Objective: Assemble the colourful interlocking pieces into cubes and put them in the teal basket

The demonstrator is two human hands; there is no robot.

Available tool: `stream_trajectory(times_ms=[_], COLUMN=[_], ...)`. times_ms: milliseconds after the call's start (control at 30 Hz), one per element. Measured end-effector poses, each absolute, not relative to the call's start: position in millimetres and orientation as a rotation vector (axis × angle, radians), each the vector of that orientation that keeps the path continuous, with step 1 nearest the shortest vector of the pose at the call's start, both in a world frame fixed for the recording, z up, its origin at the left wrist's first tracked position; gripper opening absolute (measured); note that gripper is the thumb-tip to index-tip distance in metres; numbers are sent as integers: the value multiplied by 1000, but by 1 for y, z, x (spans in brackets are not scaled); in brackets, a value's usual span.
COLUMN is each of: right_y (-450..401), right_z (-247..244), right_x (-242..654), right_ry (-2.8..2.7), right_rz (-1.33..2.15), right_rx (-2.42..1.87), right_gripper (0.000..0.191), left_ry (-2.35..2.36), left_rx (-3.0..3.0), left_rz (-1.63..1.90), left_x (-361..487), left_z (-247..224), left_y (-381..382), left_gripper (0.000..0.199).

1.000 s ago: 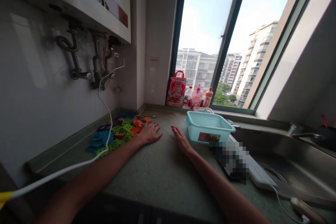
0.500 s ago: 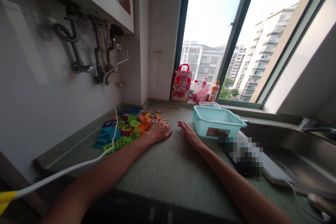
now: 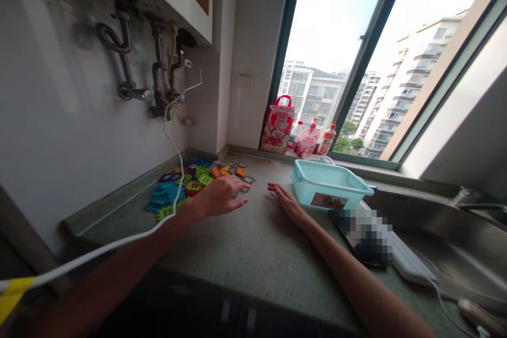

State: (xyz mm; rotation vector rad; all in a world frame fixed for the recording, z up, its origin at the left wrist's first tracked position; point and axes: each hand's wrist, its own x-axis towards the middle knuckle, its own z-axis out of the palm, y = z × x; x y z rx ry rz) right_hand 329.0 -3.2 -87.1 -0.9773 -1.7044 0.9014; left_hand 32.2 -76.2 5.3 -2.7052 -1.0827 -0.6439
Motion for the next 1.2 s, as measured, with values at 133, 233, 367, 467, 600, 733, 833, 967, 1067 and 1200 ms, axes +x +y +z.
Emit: stream_trajectory(times_ms=[133,233,367,467,600,733,833,967,1067,1200], right_y=[-4,-6,-11,-14,-12,-14,-25,-50,-60,-58], right_z=[-88,-87,-85,-83,-84,-85,-82,-76,-72,-62], right_x=[325,324,322,320,317,314,307,278,249,224], right_ry=[-1768,-1815,-1852,-1891,-1918,-1925,-2025,-2306,-2387,-2454], right_rz=[844,800,757,701,678,651,519,274,246,247], right_rx=[-1007,-1021,-1022,-1028,-1033,-1040,-1033,-897,-849,-758], right_gripper=[78,73,63,57,53,54,52,51,54,40], left_ry=[-1406,-1793,-2112,-2126,-1975,-1666,-1443,-1315,-1349,-1357], left_rx=[-2476,-2120,-1877,-1975,-2197,-2351,-2416,-2498,-2516,-2537], left_rz=[-685,-595,-552,-555,-622,-713,-631,-576,-632,-701], left_x=[-59,-102,-103,-83,-68,-64,-58,-48,-48,-54], left_z=[-25,-49,-56,-52,-48,-41,-35,-36,-43,-49], left_y=[-126,-156,-169,-162,-153,-148,-132,-100,-85,-79], left_gripper=[52,72,81,65,51,58,74,85,78,70])
